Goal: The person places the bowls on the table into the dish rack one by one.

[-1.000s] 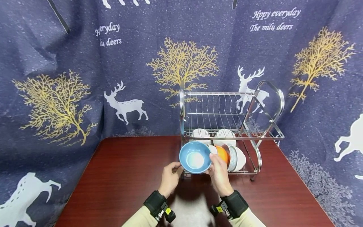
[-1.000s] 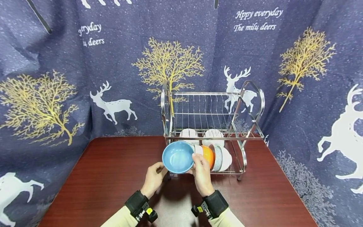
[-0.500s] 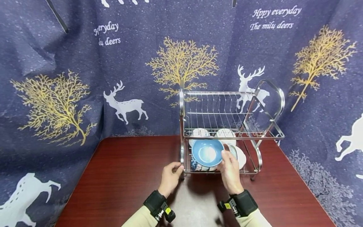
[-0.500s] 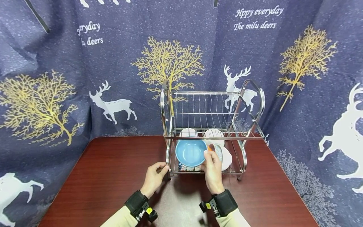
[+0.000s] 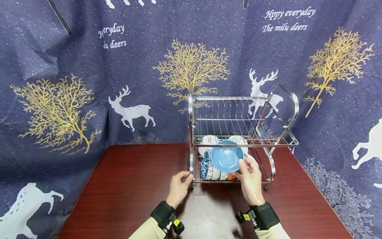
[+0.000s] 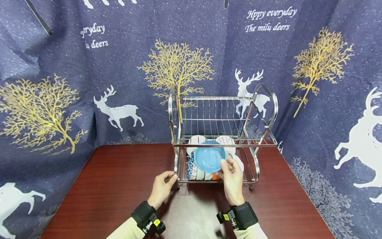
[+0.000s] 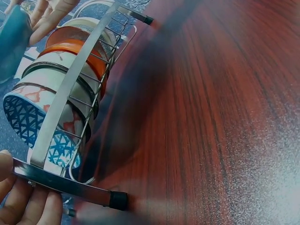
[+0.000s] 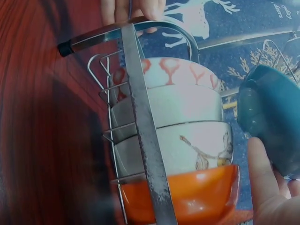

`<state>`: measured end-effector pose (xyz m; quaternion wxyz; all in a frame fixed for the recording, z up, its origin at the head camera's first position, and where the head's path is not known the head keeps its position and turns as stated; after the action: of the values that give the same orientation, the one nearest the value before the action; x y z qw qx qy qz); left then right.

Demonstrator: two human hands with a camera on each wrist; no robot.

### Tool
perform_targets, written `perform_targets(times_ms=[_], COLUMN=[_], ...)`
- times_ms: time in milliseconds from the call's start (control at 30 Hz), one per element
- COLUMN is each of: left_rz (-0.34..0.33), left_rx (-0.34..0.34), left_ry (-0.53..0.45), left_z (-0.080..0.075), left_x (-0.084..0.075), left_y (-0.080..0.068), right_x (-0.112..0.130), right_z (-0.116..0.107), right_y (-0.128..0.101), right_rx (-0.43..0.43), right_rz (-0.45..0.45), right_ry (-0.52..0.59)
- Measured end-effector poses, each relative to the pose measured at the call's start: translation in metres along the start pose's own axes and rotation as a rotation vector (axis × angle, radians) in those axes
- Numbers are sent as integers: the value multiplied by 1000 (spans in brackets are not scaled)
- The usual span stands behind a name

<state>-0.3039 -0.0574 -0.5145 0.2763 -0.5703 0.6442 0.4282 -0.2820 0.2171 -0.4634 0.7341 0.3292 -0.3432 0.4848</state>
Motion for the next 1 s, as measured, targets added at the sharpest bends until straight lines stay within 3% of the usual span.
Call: perform_targets(times_ms=[200,467,600,867,1000], left_rz=[20,18,19,19,29], left_rx=[-12,-11,-9,-18,-23], left_ry=[-11,-12,-3,-7,-18], left_z=[-1,0,0,-1,-1], left_x=[0,1,0,-2,-3], left_y=[0,0,-2,-3,-3], right_x=[9,26,35,52,59], right_z=[-5,-22,-31,-47,-53], right_y=[0,1,2,4,4], right_rx=[-8,-120,-133,-187,-219], right_rz=[-24,-83,-125,-201,-224], right_ry=[40,41,44,39,-14])
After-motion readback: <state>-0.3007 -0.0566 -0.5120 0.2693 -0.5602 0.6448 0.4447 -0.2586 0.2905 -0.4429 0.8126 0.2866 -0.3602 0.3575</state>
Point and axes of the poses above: each hand's wrist, its own y-axis towards the middle knuckle, its own z-axis out of the palm, x = y × z, the point moved 9 cm from there along y, towards the middle knuckle, and after that the axes turned 11 degrees about y, right-handed, at the moved point
